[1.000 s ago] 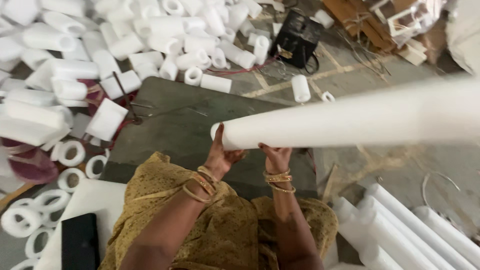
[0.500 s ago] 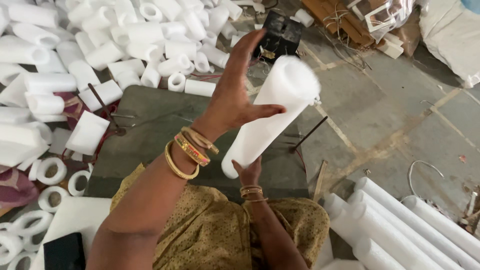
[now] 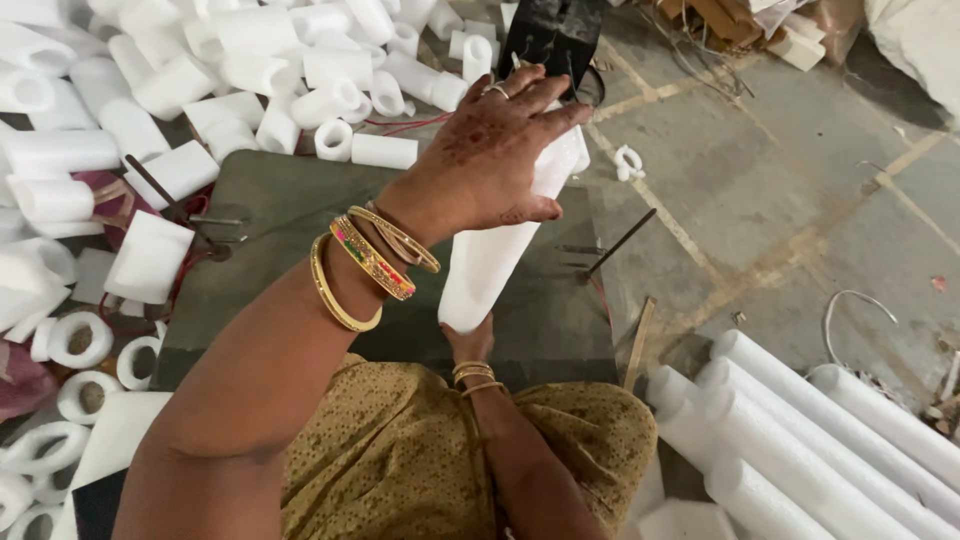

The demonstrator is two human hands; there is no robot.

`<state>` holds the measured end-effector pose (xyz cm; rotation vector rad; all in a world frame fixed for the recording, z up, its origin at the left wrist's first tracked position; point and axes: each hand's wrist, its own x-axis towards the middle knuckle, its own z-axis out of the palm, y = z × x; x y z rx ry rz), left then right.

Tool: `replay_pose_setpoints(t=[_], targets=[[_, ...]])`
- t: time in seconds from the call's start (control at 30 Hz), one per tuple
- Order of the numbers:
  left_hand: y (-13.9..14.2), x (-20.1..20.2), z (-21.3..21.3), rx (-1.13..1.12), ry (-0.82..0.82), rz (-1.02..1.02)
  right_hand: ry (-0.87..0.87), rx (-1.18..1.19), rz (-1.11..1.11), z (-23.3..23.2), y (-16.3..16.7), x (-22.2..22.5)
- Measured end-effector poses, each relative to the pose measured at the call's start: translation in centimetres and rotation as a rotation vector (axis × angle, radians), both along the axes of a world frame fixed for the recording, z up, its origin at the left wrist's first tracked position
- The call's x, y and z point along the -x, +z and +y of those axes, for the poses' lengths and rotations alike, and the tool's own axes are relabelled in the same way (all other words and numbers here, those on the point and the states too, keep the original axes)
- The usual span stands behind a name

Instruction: The person cuts long white foam rolls into smaller cylindrical pieces using a heated wire cutter. They position the foam on the cutter, press down to slice through, and then separate the cut pieces, placing them aside.

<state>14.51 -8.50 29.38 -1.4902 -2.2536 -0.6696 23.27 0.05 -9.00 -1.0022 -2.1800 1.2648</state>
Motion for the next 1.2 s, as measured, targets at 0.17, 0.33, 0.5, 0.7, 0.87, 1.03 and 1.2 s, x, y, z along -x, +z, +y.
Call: replay_pose_setpoints(t=[0.17,0.33,0.5,0.7,0.87,1.03,1.2], targets=[[-0.4,1.0,1.0,0.017,0.018,0.093,-0.077,0.745,0.396,0.8,-1.0,2.4],[-1.4,2.2,2.6,-0.007,-0.004,0.134,-0.040,-0.012,-0.002,1.6,-2.5,4.0],[-1.9,3.9,4.5,-0.060,0.010,0.105,-0.067,-0.076,-0.039,2.6,-4.3,5.2],[-1.8,5.6,6.7,-0.063,0.015,0.054,-0.051,-0.091,0.035,3.5,-5.8,6.8],[-2.2,7.4,8.0,-0.067,0.017,0.066,-0.041,-0.025,0.029,4.3,-7.3,8.7],[-2.9,9.9,8.6,-0.110,-0.001,0.096,0.021,-0.227,0.035,5.4,-9.2,10.9],[-3.6,11.7,9.8,-0.077,0.054,0.099,0.046,-0.196,-0.005,5.8,-10.3,12.5]])
